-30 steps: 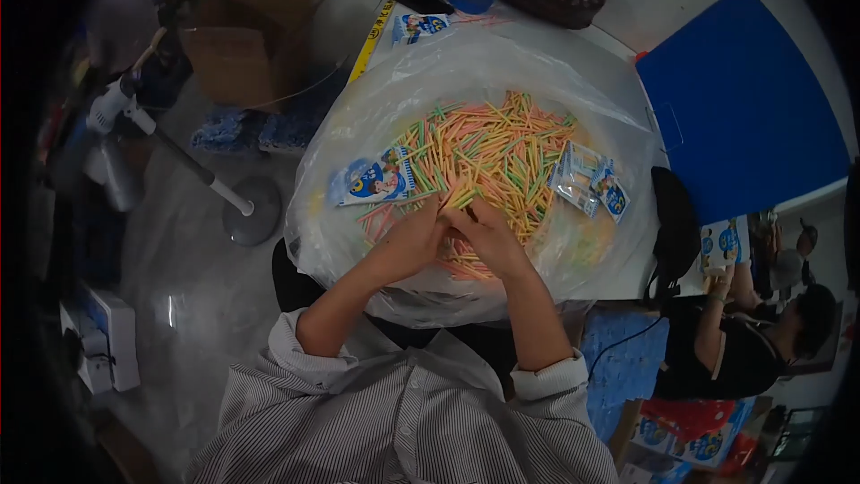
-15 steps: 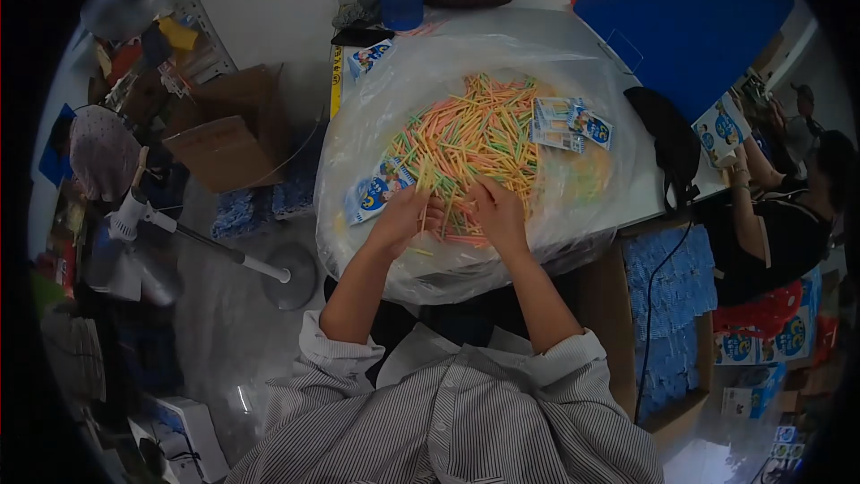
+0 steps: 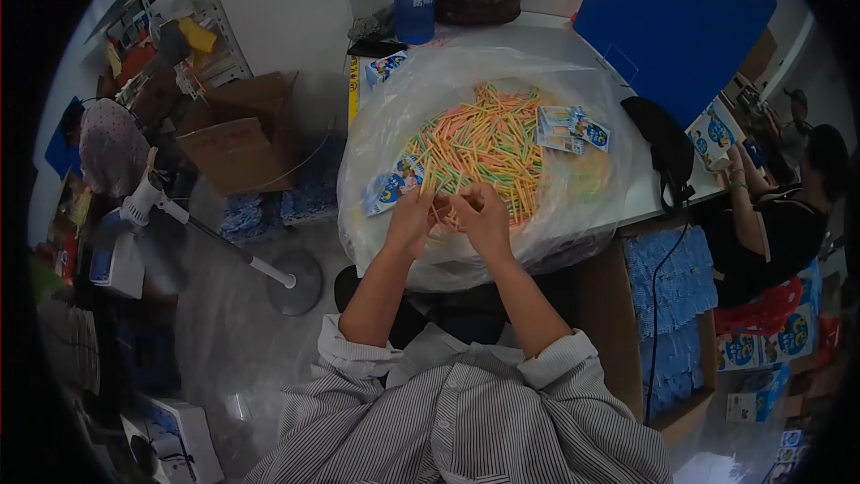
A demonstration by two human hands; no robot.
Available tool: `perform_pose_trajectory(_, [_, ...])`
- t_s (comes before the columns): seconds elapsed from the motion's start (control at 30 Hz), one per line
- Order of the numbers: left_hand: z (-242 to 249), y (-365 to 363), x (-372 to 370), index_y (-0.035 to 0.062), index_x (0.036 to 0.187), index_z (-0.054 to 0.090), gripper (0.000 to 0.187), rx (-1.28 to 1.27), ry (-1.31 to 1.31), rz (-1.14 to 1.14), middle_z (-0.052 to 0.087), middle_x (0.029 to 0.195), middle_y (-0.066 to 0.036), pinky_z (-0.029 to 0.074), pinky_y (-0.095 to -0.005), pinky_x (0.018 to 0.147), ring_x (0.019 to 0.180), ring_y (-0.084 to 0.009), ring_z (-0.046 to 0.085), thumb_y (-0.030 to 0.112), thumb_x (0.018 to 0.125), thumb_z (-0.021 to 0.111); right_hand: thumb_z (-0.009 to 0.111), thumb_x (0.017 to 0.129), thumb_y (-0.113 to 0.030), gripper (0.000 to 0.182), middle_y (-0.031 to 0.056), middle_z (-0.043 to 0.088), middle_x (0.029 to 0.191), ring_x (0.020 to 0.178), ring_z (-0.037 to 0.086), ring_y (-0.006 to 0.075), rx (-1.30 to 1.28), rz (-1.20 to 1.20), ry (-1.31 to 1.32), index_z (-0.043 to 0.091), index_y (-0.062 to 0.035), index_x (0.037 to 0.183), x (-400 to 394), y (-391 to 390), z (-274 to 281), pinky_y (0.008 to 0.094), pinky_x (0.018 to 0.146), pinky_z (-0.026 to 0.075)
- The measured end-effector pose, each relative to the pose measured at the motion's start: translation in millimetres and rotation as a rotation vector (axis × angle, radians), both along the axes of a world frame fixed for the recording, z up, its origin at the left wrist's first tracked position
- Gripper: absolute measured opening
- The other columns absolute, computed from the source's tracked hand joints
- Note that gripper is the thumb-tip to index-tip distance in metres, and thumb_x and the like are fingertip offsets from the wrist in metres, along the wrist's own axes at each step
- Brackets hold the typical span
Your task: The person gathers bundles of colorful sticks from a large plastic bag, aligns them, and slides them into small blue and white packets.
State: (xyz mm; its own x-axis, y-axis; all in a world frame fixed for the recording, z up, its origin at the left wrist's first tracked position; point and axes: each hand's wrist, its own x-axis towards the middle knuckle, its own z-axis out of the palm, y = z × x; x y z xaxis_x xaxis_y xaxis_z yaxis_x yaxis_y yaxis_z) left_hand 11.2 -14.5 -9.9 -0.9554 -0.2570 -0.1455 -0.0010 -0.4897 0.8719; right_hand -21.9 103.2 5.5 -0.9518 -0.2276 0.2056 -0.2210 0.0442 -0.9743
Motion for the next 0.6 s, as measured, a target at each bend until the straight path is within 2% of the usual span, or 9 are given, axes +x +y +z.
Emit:
perform_pose_trajectory(0.13, [9.9,10.6,1.2,0.0051,0.102,0.049,0.021,0.095,-0.011,-0.04,0.054,0.093,-0.005,0.042,-0.0285,0.075,0.082,-0.0135,0.052,0.019,0.087,0.043,0.058,0.076,-0.008,0.01,0.0046,0.056,0.062,0.053,0.053,0.0077,0.118,0.004,0.074,0.054,-0.0001,0.074,4.0,-5.1,-0.7,0.0217,0.048,0.041])
perform_pose_trajectory(0.2, [13.9,11.5,0.5,0.0044,0.1,0.049,0.021,0.068,-0.076,-0.049,0.051,0.084,-0.002,0.042,-0.0259,0.066,0.074,-0.0113,0.05,0.02,0.088,0.041,0.058,0.077,-0.008,0.01,0.005,0.056,0.061,0.052,0.054,0.0083,0.128,-0.01,0.108,0.054,0.0003,0.074,4.8,-6.6,0.0,0.022,0.048,0.042])
perform_pose_trajectory(0.23, [15.4,11.0,-0.8,0.0044,0.1,0.049,0.021,0.07,-0.075,-0.045,0.051,0.084,-0.002,0.042,-0.0259,0.066,0.074,-0.0113,0.05,0.02,0.088,0.041,0.058,0.077,-0.008,0.01,0.0054,0.057,0.06,0.052,0.055,0.0089,0.136,-0.028,0.137,0.054,0.0007,0.075,4.2,-6.9,0.1,0.0224,0.048,0.042])
perform_pose_trajectory(0.43, [18.7,7.4,-12.4,0.0031,0.098,0.051,0.022,-0.038,-0.112,-0.081,0.052,0.082,-0.001,0.041,-0.0234,0.065,0.072,-0.0084,0.049,0.021,0.088,0.043,0.058,0.077,-0.008,0.01,0.0072,0.059,0.066,0.057,0.057,0.0098,0.062,-0.037,0.079,0.057,0.0008,0.082,-3.3,-5.4,6.3,0.0223,0.051,0.044])
perform_pose_trajectory(0.5, [23.3,6.5,-16.4,0.0022,0.094,0.052,0.022,-0.211,-0.095,-0.091,0.052,0.08,-0.001,0.04,-0.022,0.063,0.069,-0.0076,0.048,0.021,0.088,0.043,0.058,0.077,-0.007,0.011,0.0076,0.059,0.068,0.058,0.057,0.0103,0.05,-0.062,0.134,0.058,0.0009,0.084,-7.9,-6.5,-1.2,0.0225,0.052,0.044])
perform_pose_trajectory(0.53, [19.5,3.2,-19.0,0.0022,0.094,0.052,0.022,-0.213,-0.107,-0.09,0.052,0.08,-0.001,0.04,-0.022,0.063,0.069,-0.0076,0.048,0.021,0.088,0.043,0.058,0.077,-0.007,0.013,0.0081,0.059,0.07,0.06,0.057,0.0109,0.042,-0.088,0.203,0.058,0.0009,0.087,-9.4,-6.7,-3.8,0.0228,0.054,0.045])
perform_pose_trajectory(0.6, [12.0,-2.7,-25.2,0.0017,0.091,0.052,0.022,-0.326,-0.044,-0.122,0.052,0.077,-0.002,0.04,-0.0221,0.063,0.066,-0.0082,0.048,0.021,0.087,0.043,0.057,0.077,-0.006,0.013,0.0088,0.06,0.072,0.062,0.058,0.0115,-0.031,-0.047,0.118,0.058,0.0008,0.088,-11.0,-6.6,-3.6,0.0231,0.055,0.045])
